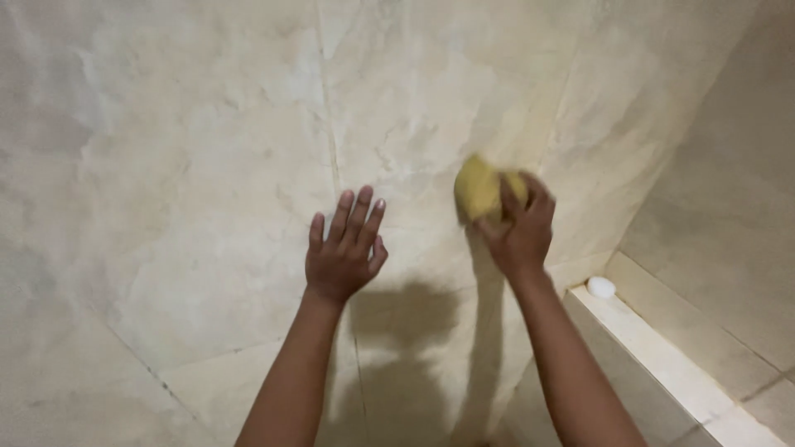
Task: The person scrubs a tiled bathroom wall with a yellow sponge. They repeatedly rub the sponge against the wall surface in a vertical motion, covering a large area of the wall.
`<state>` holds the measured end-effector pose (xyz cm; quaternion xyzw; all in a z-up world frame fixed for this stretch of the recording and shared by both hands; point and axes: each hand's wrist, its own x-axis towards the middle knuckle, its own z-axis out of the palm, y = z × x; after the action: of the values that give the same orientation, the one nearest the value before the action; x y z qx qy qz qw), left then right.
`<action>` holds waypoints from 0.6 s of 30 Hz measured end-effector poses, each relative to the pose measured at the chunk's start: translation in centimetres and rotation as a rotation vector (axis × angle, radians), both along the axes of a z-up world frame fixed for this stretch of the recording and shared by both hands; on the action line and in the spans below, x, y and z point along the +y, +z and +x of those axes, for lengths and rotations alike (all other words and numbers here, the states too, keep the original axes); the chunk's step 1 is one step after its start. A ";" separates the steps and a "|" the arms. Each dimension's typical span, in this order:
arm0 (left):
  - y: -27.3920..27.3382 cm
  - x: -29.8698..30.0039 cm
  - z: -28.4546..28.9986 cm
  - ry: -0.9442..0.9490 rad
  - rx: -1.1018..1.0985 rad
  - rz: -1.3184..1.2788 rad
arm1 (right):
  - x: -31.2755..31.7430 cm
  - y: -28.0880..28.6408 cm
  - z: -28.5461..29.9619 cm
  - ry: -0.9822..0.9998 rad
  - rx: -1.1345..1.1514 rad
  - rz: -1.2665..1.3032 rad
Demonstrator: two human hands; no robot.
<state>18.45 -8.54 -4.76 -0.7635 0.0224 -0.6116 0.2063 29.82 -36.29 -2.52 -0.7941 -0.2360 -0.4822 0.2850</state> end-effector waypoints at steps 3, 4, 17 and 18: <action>0.5 0.0 0.4 -0.012 -0.003 0.001 | 1.0 -4.0 -1.0 0.005 0.092 0.001; 0.4 0.0 0.3 -0.010 0.002 -0.006 | 1.4 -5.2 -1.4 0.008 0.097 -0.007; 0.2 -0.2 -0.5 -0.008 0.014 -0.005 | 1.6 -12.6 -3.9 0.142 0.022 -0.206; 0.2 -0.2 -0.4 -0.011 0.014 -0.004 | 1.5 -11.6 -3.4 0.137 0.039 -0.191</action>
<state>18.08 -8.69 -4.54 -0.7679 0.0269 -0.6075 0.2014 26.41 -34.76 -14.10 -0.8089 -0.3289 -0.4215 0.2447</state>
